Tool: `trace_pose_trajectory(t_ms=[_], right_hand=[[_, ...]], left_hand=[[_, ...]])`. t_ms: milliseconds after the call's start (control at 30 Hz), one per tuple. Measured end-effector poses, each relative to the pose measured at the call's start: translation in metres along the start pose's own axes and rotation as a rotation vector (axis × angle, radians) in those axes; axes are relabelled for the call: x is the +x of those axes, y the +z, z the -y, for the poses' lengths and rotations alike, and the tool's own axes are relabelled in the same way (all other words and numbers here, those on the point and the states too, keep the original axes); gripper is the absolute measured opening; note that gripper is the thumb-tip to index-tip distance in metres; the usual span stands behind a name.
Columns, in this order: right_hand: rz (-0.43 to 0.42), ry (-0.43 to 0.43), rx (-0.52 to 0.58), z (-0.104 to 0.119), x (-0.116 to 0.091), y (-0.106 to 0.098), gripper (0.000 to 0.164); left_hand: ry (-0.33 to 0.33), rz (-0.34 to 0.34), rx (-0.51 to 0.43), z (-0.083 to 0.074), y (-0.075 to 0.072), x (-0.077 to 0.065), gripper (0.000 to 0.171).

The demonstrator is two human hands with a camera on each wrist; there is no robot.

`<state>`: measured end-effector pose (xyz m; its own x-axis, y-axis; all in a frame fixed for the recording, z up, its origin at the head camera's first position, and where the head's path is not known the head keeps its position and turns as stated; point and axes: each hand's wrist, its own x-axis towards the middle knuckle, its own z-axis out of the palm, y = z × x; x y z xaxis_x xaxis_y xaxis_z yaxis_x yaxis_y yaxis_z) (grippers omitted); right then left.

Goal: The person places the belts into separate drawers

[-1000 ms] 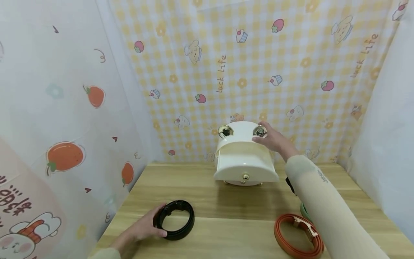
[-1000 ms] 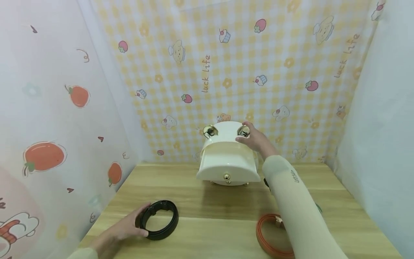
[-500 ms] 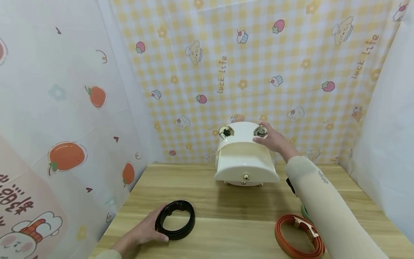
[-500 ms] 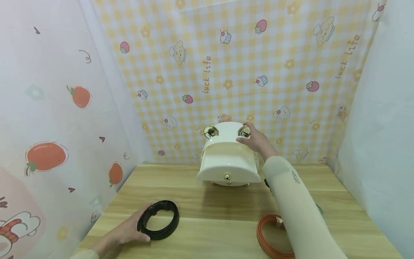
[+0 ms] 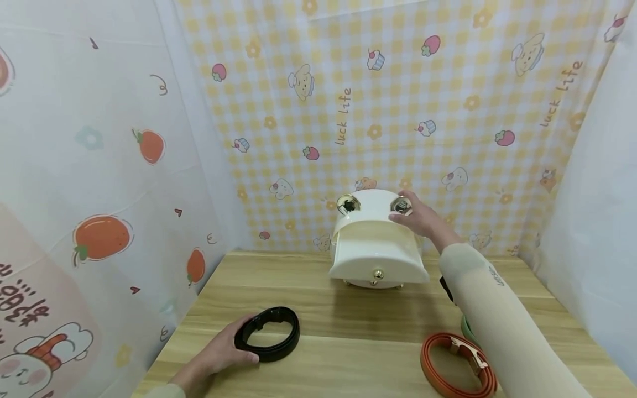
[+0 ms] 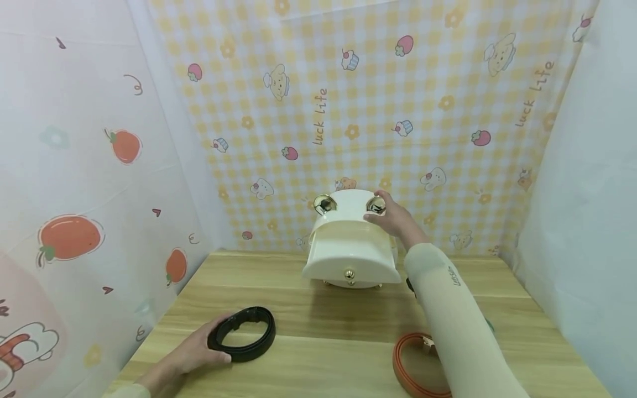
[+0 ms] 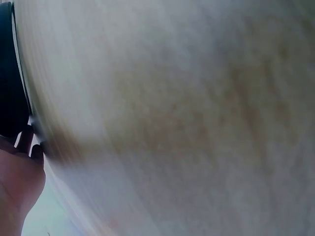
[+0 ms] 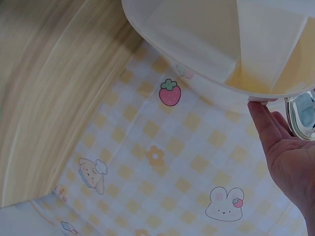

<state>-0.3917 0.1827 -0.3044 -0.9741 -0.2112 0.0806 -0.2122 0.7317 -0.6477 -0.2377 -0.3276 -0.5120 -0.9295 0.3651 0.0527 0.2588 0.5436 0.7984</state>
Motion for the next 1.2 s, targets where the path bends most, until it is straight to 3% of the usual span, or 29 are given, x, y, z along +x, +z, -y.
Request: trace_pose_trajectory(t_ms=[100,400,1200], right_hand=[[-0.002,-0.003,-0.006,-0.001,-0.001,0.002,0.082],[0.002,-0.002,0.002,-0.003,-0.001,0.003,0.082],[0.001,-0.015,-0.015,0.001,-0.001,0.001,0.082]], left_hand=[[-0.004,-0.014,0.023,0.000,-0.001,-0.001,0.090],[-0.146,-0.066,0.123,-0.009,-0.003,0.000,0.096],[-0.174,-0.226,0.142,-0.029,-0.008,0.017,0.092]])
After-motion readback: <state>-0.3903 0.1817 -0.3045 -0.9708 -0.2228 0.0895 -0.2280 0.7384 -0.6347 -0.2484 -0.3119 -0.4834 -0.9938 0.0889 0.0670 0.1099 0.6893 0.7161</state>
